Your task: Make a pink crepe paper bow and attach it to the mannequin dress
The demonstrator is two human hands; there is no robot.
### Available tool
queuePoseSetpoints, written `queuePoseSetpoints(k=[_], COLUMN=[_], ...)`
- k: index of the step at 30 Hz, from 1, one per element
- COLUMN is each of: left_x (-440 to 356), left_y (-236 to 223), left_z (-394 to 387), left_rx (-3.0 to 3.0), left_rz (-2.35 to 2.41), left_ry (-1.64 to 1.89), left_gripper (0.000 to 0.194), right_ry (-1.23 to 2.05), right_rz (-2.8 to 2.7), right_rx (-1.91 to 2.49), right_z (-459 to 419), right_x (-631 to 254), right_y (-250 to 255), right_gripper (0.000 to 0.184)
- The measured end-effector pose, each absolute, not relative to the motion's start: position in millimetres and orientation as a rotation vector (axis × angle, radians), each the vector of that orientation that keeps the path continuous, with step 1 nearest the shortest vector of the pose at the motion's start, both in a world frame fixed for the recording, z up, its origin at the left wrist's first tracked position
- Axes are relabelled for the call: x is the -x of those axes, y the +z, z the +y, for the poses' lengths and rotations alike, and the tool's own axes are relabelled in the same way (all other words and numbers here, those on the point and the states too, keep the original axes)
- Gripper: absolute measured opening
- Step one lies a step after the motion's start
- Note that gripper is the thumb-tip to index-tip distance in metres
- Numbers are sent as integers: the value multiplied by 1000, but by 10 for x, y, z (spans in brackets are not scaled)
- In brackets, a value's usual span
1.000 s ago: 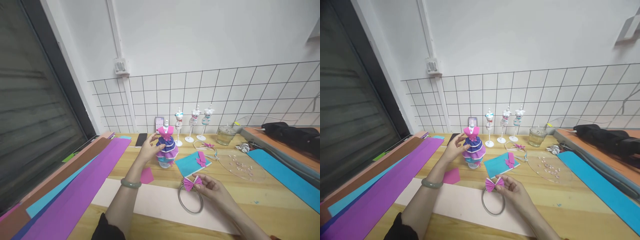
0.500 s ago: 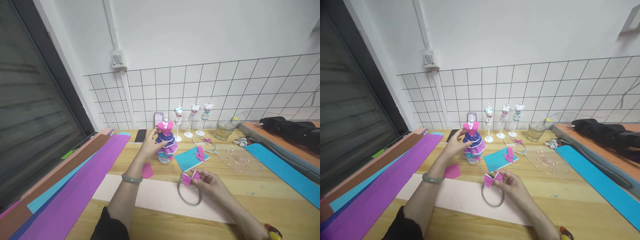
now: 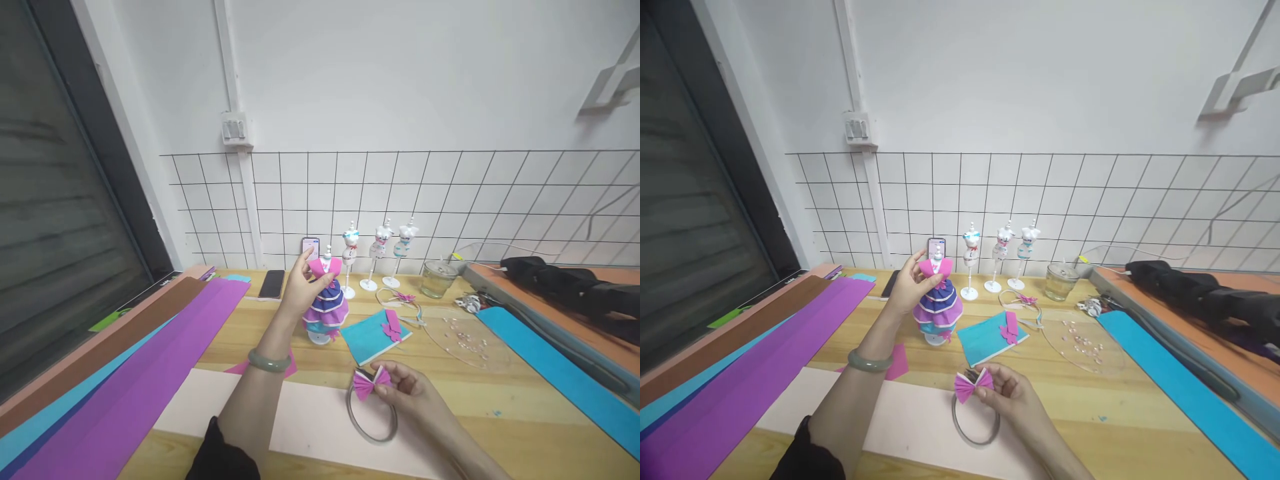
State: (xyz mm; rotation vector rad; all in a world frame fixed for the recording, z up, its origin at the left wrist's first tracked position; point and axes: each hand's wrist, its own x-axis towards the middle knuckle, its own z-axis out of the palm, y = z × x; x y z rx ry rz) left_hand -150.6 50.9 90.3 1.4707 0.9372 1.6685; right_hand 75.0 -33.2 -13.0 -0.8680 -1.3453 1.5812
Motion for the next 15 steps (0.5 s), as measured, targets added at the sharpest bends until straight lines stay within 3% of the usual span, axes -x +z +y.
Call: queuePoseSetpoints(k=[15], left_x=[1480], left_y=[899], left_z=[493], left_rx=[-1377], left_rz=[886], left_ry=[1675], left_gripper=[70], right_ry=[1566], right_rz=[-1297], right_rx=[865], right_z=[-59], right_x=[-588], right_y=[656], right_gripper=[15])
